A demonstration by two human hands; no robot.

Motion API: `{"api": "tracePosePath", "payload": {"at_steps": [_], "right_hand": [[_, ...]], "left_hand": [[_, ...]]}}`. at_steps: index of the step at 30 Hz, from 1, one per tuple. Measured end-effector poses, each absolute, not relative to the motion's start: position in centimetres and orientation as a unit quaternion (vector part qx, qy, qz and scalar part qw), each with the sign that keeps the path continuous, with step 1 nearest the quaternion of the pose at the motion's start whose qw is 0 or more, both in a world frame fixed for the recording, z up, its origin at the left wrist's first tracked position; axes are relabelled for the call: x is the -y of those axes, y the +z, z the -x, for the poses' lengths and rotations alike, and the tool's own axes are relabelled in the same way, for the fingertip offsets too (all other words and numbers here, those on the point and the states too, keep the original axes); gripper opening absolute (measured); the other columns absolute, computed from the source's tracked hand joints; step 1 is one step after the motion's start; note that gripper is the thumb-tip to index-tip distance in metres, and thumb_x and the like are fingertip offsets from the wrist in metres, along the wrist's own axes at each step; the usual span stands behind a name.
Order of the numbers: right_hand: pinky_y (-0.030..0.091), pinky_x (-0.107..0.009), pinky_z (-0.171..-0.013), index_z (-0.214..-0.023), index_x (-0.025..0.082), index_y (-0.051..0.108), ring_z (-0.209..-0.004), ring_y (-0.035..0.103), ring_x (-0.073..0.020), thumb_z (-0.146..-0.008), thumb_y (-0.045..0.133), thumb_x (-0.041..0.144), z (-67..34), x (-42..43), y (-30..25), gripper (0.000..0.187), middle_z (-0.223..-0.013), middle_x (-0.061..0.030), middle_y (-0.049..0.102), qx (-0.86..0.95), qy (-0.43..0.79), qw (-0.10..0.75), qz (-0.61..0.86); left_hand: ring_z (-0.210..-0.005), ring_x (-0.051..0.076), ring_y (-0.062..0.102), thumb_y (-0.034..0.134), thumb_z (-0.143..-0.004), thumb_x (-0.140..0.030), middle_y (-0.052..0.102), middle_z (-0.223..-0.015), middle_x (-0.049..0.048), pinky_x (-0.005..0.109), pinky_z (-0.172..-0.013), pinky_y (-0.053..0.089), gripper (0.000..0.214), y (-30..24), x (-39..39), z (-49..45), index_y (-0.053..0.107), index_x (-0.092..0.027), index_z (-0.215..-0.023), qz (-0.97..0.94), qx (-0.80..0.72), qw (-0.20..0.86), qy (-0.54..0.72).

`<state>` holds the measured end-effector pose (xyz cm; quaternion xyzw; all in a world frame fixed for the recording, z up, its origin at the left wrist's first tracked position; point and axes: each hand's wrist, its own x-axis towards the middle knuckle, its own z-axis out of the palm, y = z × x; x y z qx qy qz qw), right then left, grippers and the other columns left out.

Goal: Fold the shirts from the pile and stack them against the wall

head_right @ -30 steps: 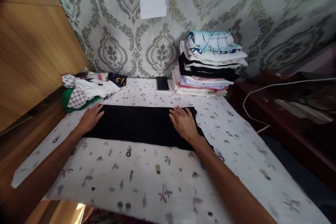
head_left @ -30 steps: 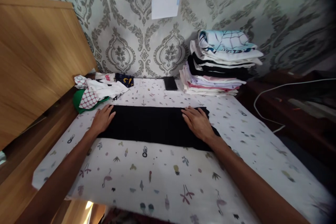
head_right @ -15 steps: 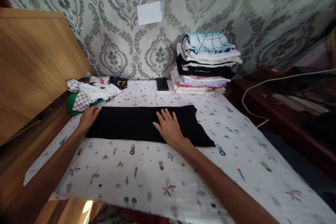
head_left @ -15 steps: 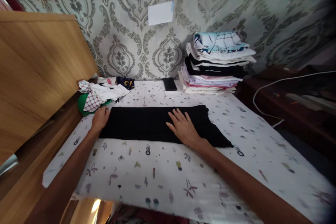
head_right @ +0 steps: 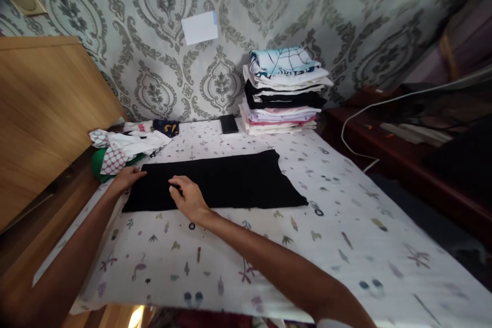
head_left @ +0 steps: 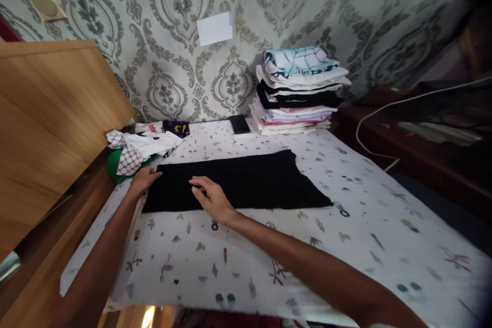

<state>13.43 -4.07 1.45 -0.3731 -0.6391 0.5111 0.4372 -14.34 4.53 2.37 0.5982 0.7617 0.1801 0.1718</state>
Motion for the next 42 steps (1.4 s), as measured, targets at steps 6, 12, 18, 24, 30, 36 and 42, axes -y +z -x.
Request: {"api": "tracePosePath", "payload": {"at_steps": [6, 12, 18, 24, 30, 36, 42], "right_hand": [[0.054, -0.046, -0.096, -0.119, 0.020, 0.060, -0.099, 0.070, -0.0229, -0.090, 0.064, 0.042, -13.8, 3.7, 1.4, 0.037, -0.116, -0.0116, 0.065, 0.301, 0.806, 0.412, 0.301], [0.046, -0.059, -0.101, -0.148, 0.028, 0.034, -0.126, 0.057, -0.0278, -0.098, 0.040, 0.062, -15.9, 2.9, 2.0, 0.061, -0.152, -0.0165, 0.041, 0.203, 0.866, 0.390, 0.237], [0.038, -0.071, -0.099, -0.145, 0.030, 0.034, -0.127, 0.054, -0.0310, -0.095, 0.021, 0.073, -17.1, 2.1, 1.9, 0.068, -0.146, -0.0155, 0.047, 0.153, 0.868, 0.409, 0.235], [0.047, -0.059, -0.093, -0.143, 0.036, 0.036, -0.107, 0.062, -0.0245, -0.093, 0.053, 0.053, -16.8, 1.4, 0.5, 0.056, -0.129, -0.0080, 0.057, 0.154, 0.856, 0.401, 0.287], [0.050, -0.031, -0.073, -0.146, 0.040, 0.038, -0.074, 0.056, -0.0119, -0.072, 0.059, 0.001, -15.1, 0.9, 0.3, 0.086, -0.105, -0.0008, 0.061, 0.177, 0.797, 0.418, 0.398], [0.045, -0.024, -0.062, -0.145, 0.032, 0.045, -0.062, 0.050, -0.0099, -0.063, 0.057, -0.002, -16.4, 0.2, 1.8, 0.090, -0.078, 0.0042, 0.058, 0.249, 0.743, 0.427, 0.451], [0.042, -0.021, -0.050, -0.129, 0.026, 0.059, -0.051, 0.047, -0.0097, -0.062, 0.059, -0.003, -21.8, -1.3, 2.5, 0.073, -0.062, 0.0066, 0.054, 0.311, 0.716, 0.423, 0.460]], "left_hand": [[-0.040, 0.013, 0.043, 0.055, -0.073, -0.034, 0.039, -0.048, -0.0065, 0.024, -0.040, 0.031, 0.017, 3.8, -3.9, 12.6, 0.044, -0.023, -0.067, -0.552, -0.764, 0.233, 0.241], [-0.040, 0.008, 0.043, 0.061, -0.072, -0.029, 0.042, -0.052, -0.0087, 0.018, -0.038, 0.028, 0.017, 6.9, -3.6, 6.2, 0.046, -0.021, -0.074, -0.583, -0.681, 0.288, 0.336], [-0.052, 0.012, 0.063, 0.062, -0.082, -0.051, 0.061, -0.073, -0.0018, 0.019, -0.043, 0.042, 0.034, 7.3, -2.3, -2.2, 0.050, -0.021, -0.092, -0.617, -0.537, 0.473, 0.329], [-0.098, 0.022, 0.067, 0.044, -0.095, -0.038, 0.070, -0.101, 0.0079, 0.036, -0.089, 0.054, 0.024, 3.6, -0.9, -1.6, 0.060, -0.021, -0.099, -0.757, -0.518, 0.188, 0.350], [-0.134, 0.026, 0.051, 0.033, -0.100, -0.030, 0.064, -0.134, 0.0138, 0.049, -0.116, 0.036, 0.039, 0.3, 0.1, -0.8, 0.060, -0.017, -0.125, -0.804, -0.512, 0.088, 0.290], [-0.143, 0.027, 0.042, 0.031, -0.102, -0.035, 0.053, -0.146, 0.0179, 0.051, -0.118, 0.032, 0.048, 0.4, 0.9, -3.1, 0.048, -0.013, -0.141, -0.799, -0.516, 0.066, 0.301], [-0.149, 0.025, 0.031, 0.029, -0.103, -0.040, 0.042, -0.156, 0.0171, 0.049, -0.121, 0.025, 0.054, 2.2, 1.4, -5.5, 0.039, -0.013, -0.148, -0.840, -0.491, 0.086, 0.217]]}}
